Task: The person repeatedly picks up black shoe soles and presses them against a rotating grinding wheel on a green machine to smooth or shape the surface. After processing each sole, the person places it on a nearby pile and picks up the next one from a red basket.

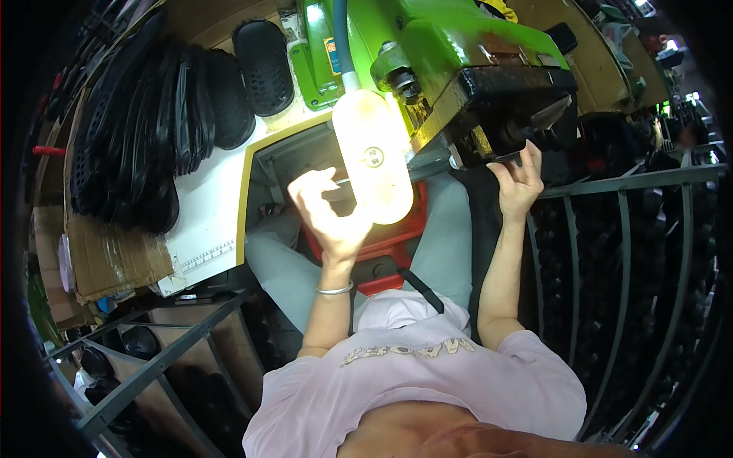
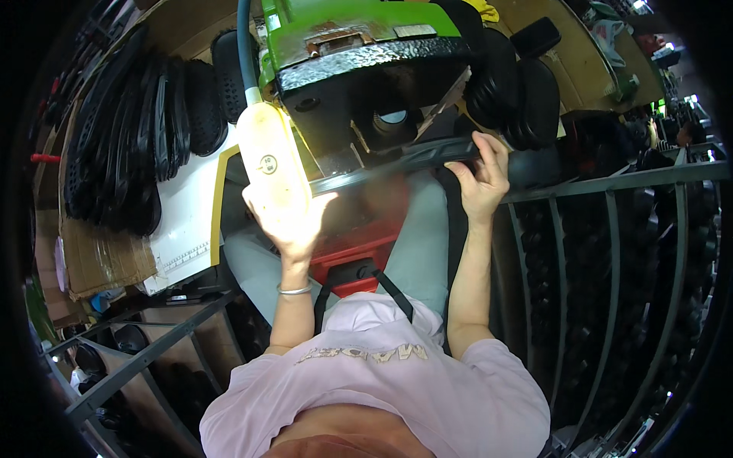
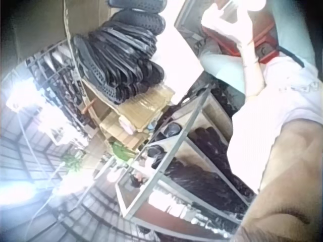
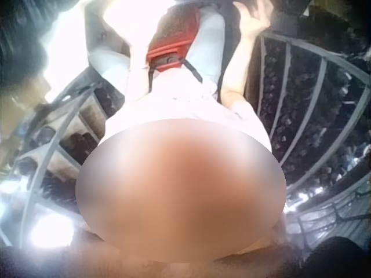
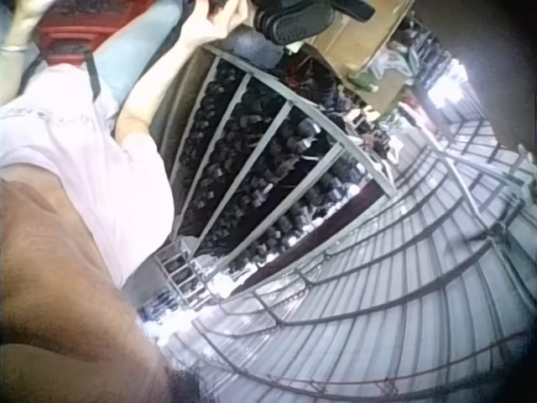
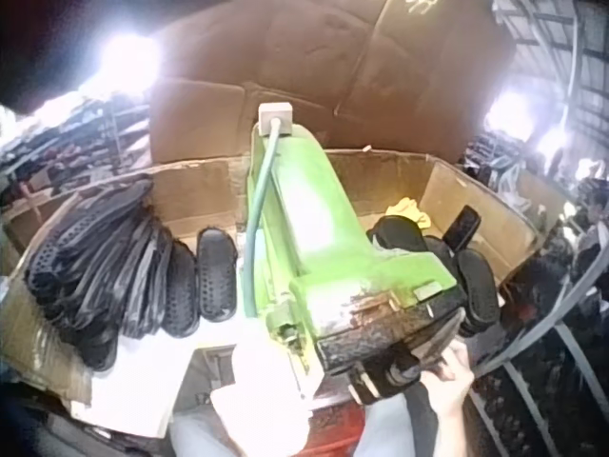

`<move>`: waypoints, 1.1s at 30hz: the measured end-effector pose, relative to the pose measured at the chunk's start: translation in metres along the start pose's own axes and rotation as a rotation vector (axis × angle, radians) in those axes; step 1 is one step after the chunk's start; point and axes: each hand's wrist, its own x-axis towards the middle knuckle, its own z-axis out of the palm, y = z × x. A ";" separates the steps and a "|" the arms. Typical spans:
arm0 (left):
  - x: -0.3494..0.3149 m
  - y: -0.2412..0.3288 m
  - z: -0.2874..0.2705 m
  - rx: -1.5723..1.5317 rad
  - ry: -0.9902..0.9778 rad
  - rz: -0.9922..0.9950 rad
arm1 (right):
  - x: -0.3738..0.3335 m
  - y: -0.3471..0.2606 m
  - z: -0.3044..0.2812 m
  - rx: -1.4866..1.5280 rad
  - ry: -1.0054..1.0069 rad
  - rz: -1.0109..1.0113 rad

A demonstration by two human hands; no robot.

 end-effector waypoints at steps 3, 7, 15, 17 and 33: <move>0.005 -0.008 -0.019 -0.120 -0.068 -0.080 | 0.000 -0.013 0.016 -0.036 -0.070 -0.011; 0.002 -0.028 -0.045 -0.124 -0.115 -0.150 | 0.001 -0.027 0.035 -0.212 -0.092 -0.101; -0.035 -0.086 -0.083 -0.332 -0.092 -0.302 | -0.026 -0.012 0.074 -0.118 -0.132 -0.133; -0.043 -0.099 -0.088 -0.346 -0.091 -0.340 | -0.028 -0.019 0.084 -0.238 -0.163 -0.213; -0.048 -0.032 0.044 -0.360 -0.174 -0.167 | -0.065 0.054 0.104 0.198 -0.194 0.400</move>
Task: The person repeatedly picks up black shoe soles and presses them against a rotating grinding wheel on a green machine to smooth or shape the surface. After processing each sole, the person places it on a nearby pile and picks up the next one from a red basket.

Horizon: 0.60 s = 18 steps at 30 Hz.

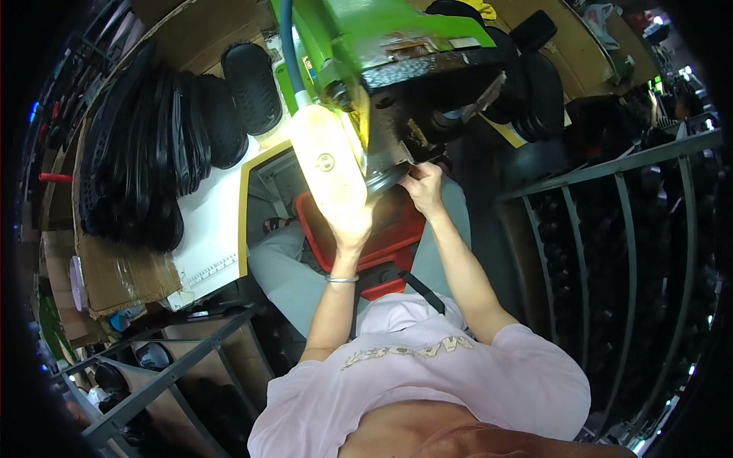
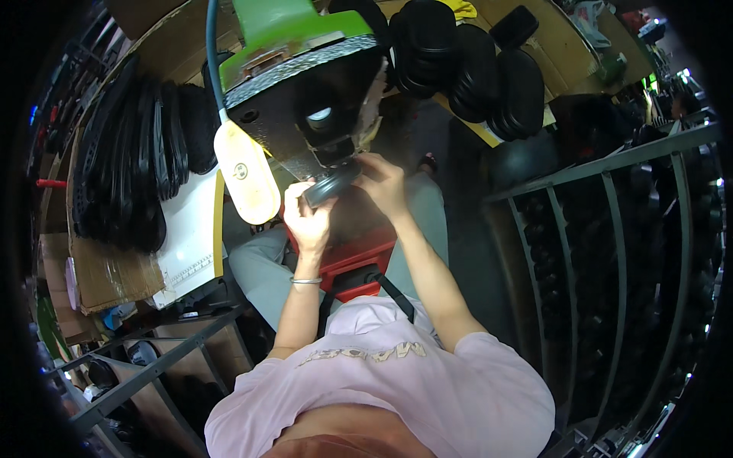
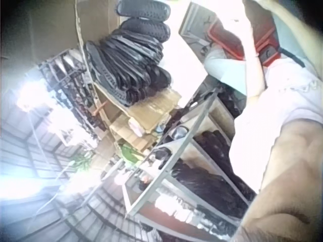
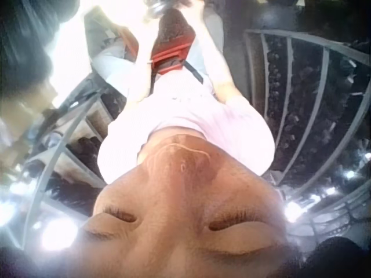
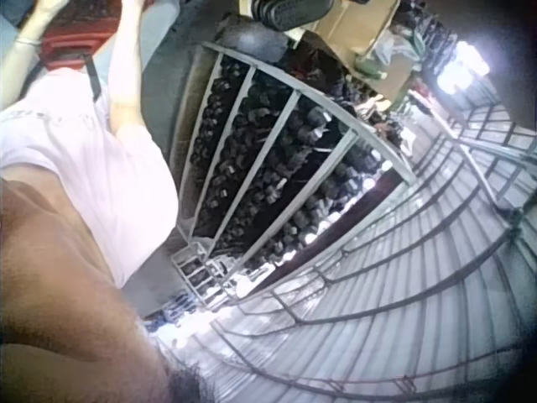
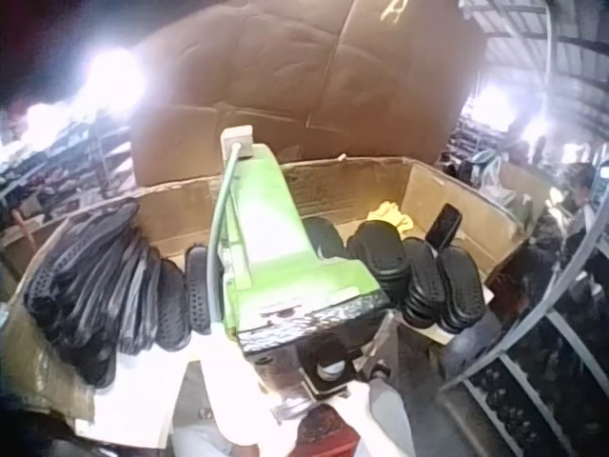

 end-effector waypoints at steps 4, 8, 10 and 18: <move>-0.018 0.004 0.018 -0.361 0.072 -0.217 | -0.025 0.098 -0.022 0.389 0.070 0.353; -0.020 0.008 0.020 -0.555 0.080 -0.330 | -0.034 0.113 -0.053 0.546 0.205 0.401; -0.018 0.007 0.020 -0.558 0.051 -0.333 | -0.033 0.103 -0.074 0.450 0.306 0.307; -0.011 0.003 0.001 -0.387 -0.036 -0.238 | 0.011 -0.079 -0.132 -0.449 0.534 -0.255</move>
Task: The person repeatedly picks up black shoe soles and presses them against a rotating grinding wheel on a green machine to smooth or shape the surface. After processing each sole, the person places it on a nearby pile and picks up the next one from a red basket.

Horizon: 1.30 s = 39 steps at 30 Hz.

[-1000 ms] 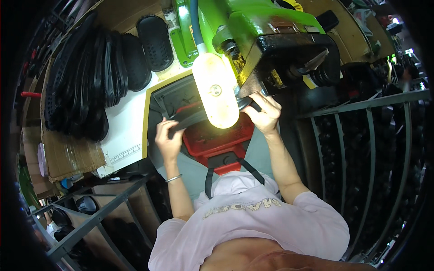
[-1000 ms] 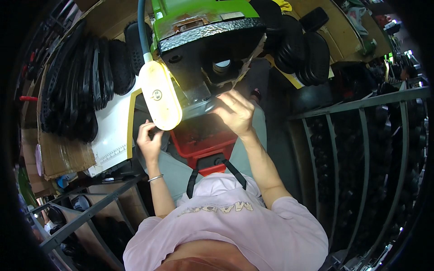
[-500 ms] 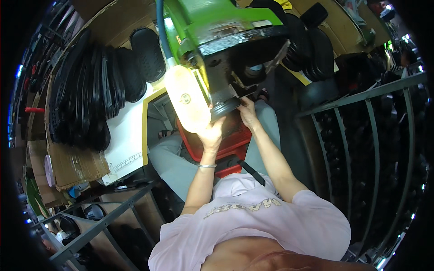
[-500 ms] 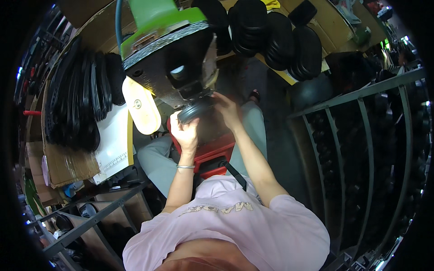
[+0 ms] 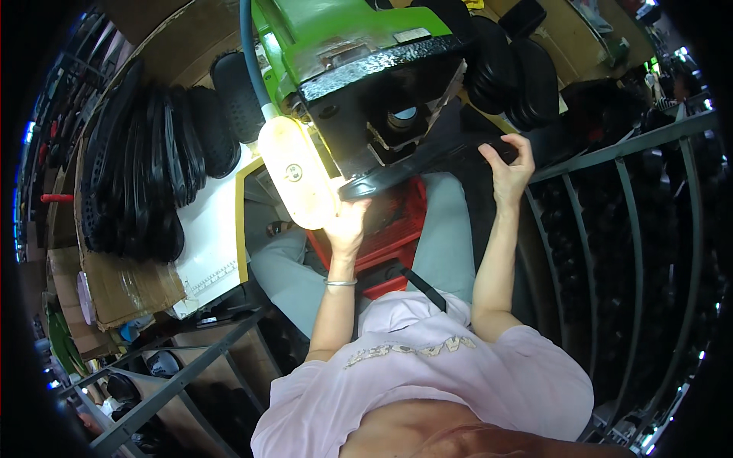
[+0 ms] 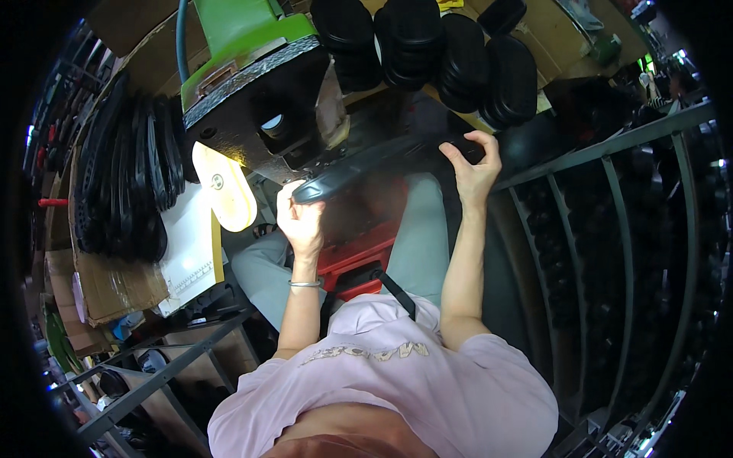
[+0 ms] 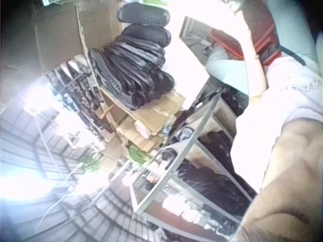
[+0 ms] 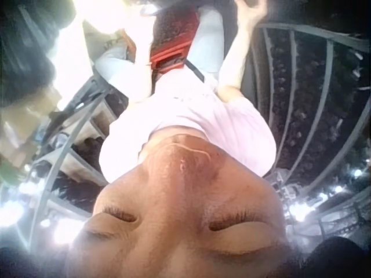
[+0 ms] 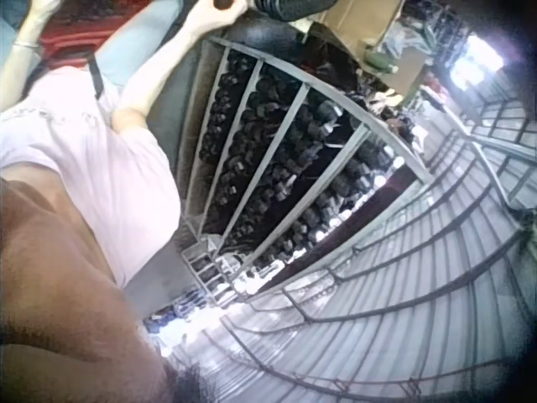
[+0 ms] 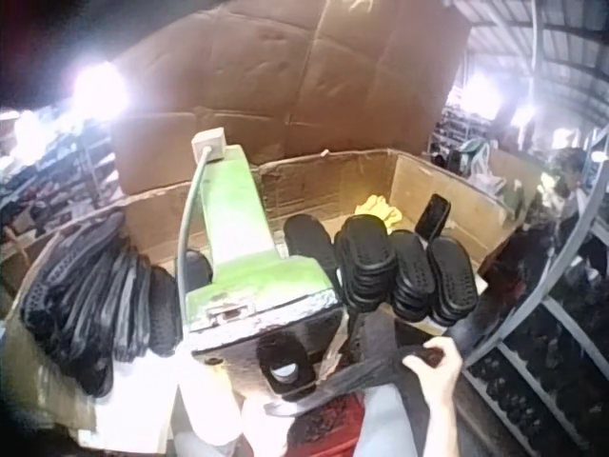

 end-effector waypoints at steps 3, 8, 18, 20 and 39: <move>0.001 0.000 -0.014 -0.011 0.025 0.000 | 0.008 -0.035 0.000 -0.090 -0.050 -0.096; -0.011 -0.012 -0.070 -0.203 0.122 -0.026 | -0.002 -0.073 0.030 -0.083 -0.168 -0.165; -0.019 0.043 -0.142 -0.110 -0.098 0.181 | -0.064 -0.061 0.073 0.299 -0.304 0.182; -0.020 0.056 -0.117 -0.019 -0.303 0.325 | -0.090 -0.050 0.058 0.447 -0.233 0.475; 0.043 0.012 -0.018 0.532 0.128 -0.125 | 0.184 0.062 0.051 -0.369 -0.141 0.461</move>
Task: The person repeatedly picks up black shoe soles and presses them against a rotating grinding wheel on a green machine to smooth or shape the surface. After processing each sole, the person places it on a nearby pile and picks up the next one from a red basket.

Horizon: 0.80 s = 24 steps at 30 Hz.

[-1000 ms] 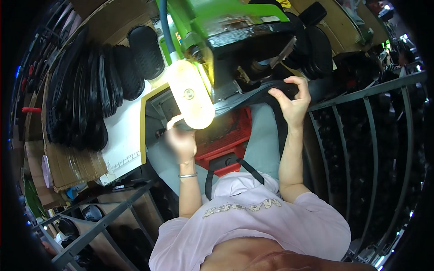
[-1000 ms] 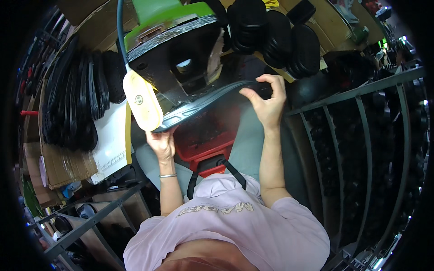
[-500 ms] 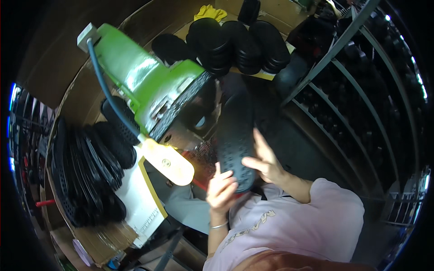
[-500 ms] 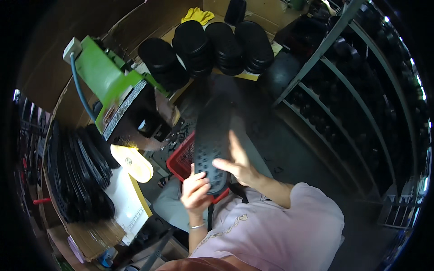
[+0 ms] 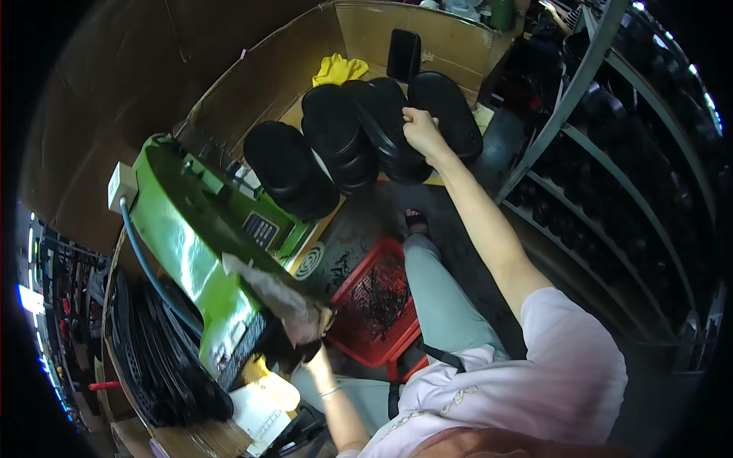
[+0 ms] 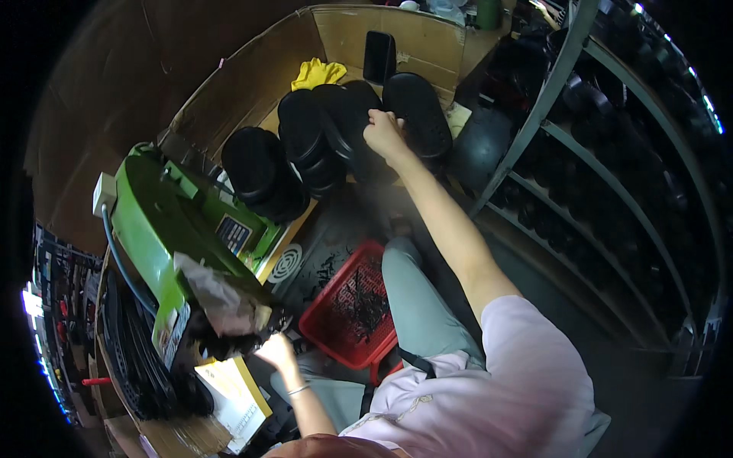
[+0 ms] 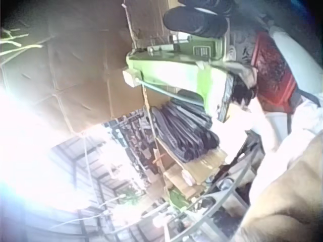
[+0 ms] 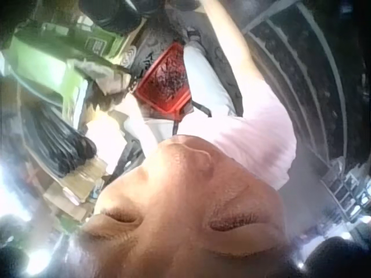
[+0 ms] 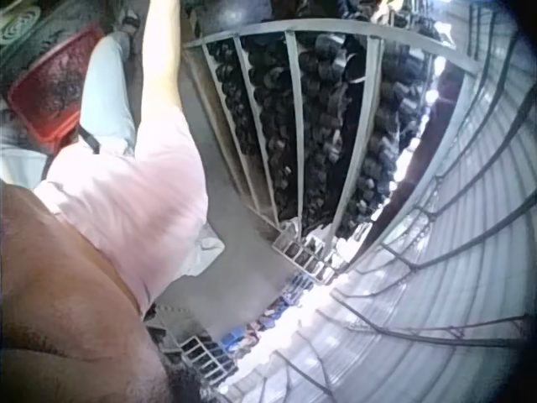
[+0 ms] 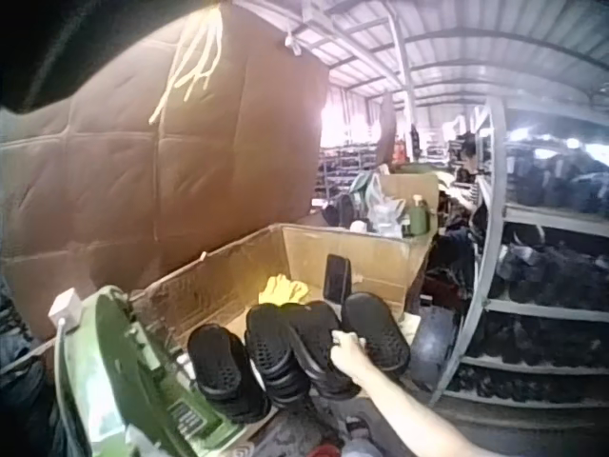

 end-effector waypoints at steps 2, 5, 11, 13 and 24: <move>0.021 -0.007 -0.026 0.077 0.135 0.031 | 0.006 0.000 -0.001 -0.012 0.025 0.006; 0.038 -0.003 -0.046 0.164 0.198 0.150 | 0.029 0.030 0.003 0.131 0.053 -0.015; 0.071 0.061 -0.048 0.395 0.151 0.609 | 0.042 0.036 0.003 0.248 0.121 -0.012; 0.073 0.092 -0.057 0.513 0.145 0.800 | 0.027 0.034 0.007 0.316 0.132 -0.083; 0.161 -0.045 -0.110 1.257 0.050 0.561 | -0.184 0.126 -0.050 0.592 -0.140 -0.051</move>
